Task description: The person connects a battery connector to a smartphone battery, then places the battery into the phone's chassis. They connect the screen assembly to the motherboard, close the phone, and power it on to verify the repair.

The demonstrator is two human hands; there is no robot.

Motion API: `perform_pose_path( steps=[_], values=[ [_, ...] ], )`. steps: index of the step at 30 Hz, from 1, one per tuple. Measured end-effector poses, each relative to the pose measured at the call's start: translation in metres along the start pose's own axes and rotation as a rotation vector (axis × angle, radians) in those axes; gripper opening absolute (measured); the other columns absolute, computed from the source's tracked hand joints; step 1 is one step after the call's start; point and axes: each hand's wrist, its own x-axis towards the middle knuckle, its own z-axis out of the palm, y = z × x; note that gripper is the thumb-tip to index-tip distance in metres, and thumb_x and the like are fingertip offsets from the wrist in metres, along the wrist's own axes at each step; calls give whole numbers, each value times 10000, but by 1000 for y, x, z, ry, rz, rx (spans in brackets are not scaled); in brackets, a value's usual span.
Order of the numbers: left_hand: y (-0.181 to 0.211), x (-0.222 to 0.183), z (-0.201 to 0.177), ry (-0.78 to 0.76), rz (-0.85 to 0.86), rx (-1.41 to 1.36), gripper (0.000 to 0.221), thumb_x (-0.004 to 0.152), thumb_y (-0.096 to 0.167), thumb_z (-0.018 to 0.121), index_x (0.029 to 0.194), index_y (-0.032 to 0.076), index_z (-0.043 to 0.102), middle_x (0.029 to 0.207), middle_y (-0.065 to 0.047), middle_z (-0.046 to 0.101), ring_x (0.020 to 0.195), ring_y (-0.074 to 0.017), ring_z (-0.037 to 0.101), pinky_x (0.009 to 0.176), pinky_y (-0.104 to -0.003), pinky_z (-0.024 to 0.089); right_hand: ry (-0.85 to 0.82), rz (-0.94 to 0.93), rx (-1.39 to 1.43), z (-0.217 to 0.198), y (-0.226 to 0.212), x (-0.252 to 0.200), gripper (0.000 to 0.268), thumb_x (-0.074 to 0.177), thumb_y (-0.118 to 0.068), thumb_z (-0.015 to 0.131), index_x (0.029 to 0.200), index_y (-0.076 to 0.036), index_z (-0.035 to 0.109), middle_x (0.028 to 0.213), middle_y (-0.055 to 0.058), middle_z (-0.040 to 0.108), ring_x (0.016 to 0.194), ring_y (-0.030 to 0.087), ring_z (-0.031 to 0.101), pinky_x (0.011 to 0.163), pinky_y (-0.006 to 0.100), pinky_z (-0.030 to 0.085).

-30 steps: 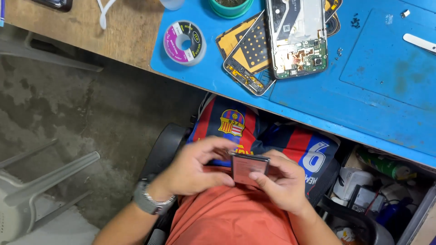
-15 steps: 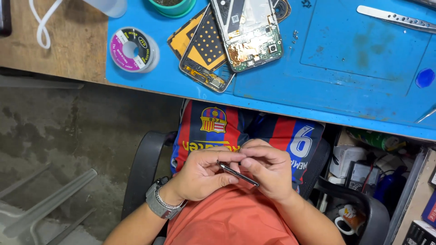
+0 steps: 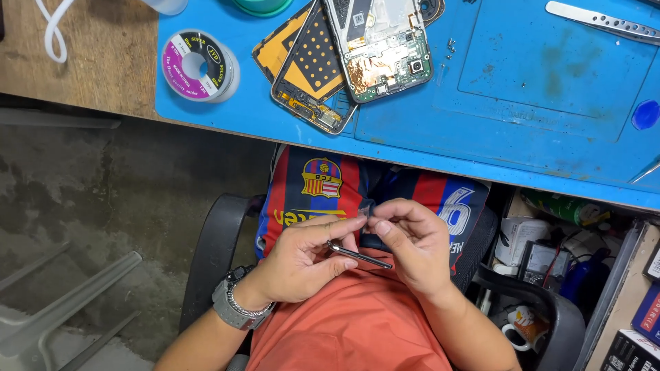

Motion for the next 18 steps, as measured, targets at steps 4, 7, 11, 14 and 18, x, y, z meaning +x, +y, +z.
perform_pose_path(
  steps=[4,7,11,14,18],
  values=[
    [5,2,-2,-30,49,11,520,933,-58,716,1418,62,571,983,-54,659,920,-191,653,854,-307,602,-100,75,122,0,6,2,171,945,-89,712,1081,8,748,1011,151,728,916,221,690,832,309,584],
    [8,4,-2,-45,13,65,485,929,-38,713,1390,65,603,981,-32,660,936,-185,657,934,-316,586,-30,13,75,2,6,1,92,888,-39,767,976,-40,791,924,147,739,828,216,708,758,283,613],
    [10,3,-2,-49,-6,69,514,936,-33,708,1421,70,573,978,-37,657,928,-177,645,899,-301,585,-30,-169,-157,2,0,2,59,883,-15,759,939,-33,760,898,144,739,822,212,714,742,257,607],
    [1,2,2,-10,-47,7,519,884,-3,755,1382,24,613,934,-105,700,856,-210,687,764,-316,593,-37,-286,-133,4,-3,6,41,851,50,758,883,35,738,807,175,694,737,232,675,686,305,588],
    [-19,-6,2,71,-156,-275,577,842,-18,793,1381,-66,593,931,-174,740,859,-176,716,754,-328,612,-78,-376,-29,1,-14,4,27,850,90,724,856,97,698,750,212,647,701,286,663,661,393,582]
  ],
)
